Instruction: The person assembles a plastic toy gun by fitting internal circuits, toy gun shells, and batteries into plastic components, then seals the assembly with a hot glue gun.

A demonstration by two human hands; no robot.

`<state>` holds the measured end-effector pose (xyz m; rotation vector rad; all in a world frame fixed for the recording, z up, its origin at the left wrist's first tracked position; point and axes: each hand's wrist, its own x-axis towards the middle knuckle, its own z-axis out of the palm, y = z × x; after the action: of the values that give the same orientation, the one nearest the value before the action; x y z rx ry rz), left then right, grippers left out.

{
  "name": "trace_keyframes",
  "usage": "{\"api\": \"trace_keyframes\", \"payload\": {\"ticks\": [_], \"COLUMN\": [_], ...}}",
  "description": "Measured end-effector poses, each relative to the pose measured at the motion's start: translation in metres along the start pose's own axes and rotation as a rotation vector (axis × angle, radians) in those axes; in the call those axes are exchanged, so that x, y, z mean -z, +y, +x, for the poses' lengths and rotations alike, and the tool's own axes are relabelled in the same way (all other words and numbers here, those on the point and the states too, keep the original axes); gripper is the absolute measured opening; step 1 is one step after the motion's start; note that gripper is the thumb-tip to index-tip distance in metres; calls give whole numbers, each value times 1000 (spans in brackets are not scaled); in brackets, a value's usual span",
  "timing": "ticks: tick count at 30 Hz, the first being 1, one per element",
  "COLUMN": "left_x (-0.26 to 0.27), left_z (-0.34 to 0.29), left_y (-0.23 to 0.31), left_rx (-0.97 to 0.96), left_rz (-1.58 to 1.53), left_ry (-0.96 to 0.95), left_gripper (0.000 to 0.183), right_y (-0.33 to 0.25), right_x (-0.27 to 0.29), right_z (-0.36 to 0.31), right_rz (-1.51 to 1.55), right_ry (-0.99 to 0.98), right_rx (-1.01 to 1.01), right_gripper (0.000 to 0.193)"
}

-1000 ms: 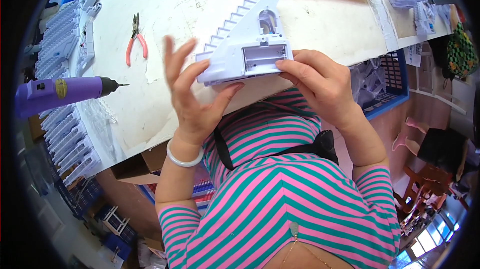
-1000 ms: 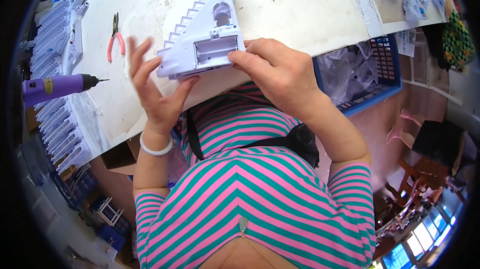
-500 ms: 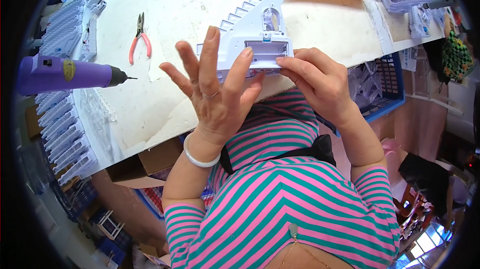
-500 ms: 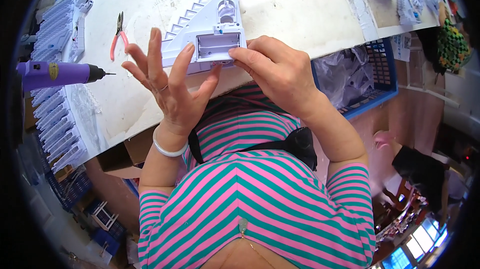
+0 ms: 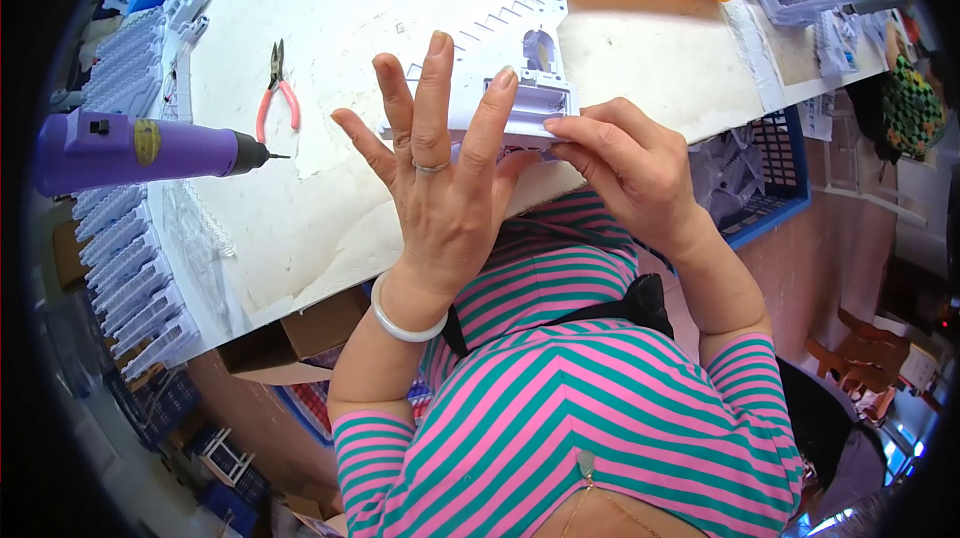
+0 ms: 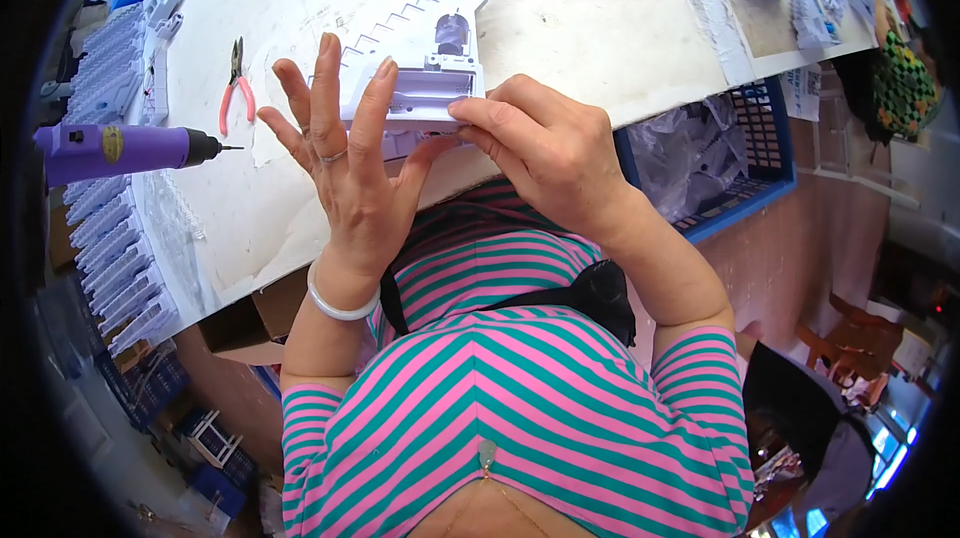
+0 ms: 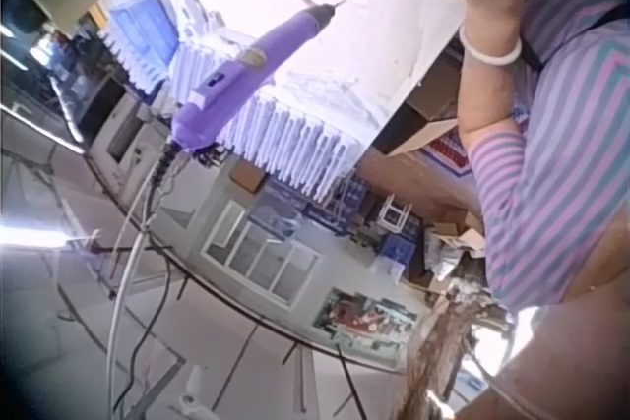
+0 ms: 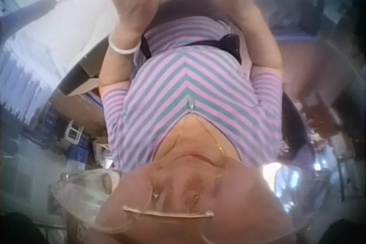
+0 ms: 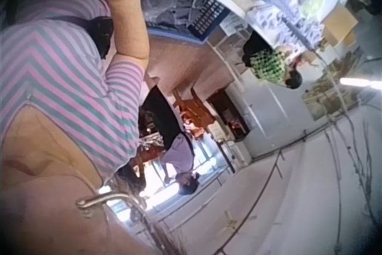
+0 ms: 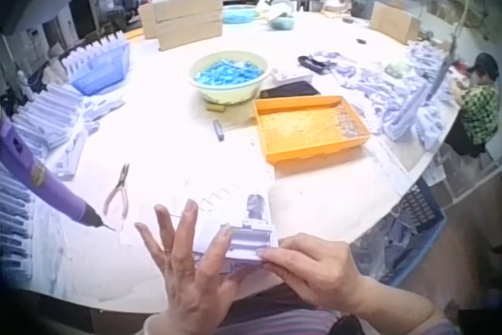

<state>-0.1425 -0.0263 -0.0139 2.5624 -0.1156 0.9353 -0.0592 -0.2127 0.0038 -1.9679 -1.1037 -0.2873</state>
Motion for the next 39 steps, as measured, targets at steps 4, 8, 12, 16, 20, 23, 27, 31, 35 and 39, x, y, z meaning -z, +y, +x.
{"api": "trace_keyframes", "payload": {"ticks": [4,8,12,16,20,23,27,31,35,39], "left_x": [-3,-8,-14,-10,3,14,32,34,32,32], "left_z": [3,1,-4,-7,-11,-7,-11,-26,-33,-41], "left_y": [-3,-1,-1,-3,-1,0,-6,-22,-31,-38], "left_rx": [-55,-59,-53,-63,-51,-48,-67,95,142,191], "left_rz": [125,199,223,248,286,176,152,-67,-197,-318], "left_ry": [76,132,136,102,-42,-100,-151,-101,-69,-159], "left_gripper": [78,75,74,59,43,59,70,82,75,61], "right_y": [0,2,6,3,3,3,6,8,2,1], "right_x": [-1,-3,-7,-6,-6,-6,-7,-7,-4,-5], "right_z": [-1,-6,-12,-13,-16,-18,-21,-21,-22,-22], "right_rz": [12,-18,-91,-138,-146,-135,-168,-169,-142,-142], "right_ry": [-12,-22,19,22,21,12,1,10,-22,-36], "right_rx": [7,29,95,138,141,143,160,171,155,150], "right_gripper": [24,24,27,31,32,34,36,36,37,37]}}
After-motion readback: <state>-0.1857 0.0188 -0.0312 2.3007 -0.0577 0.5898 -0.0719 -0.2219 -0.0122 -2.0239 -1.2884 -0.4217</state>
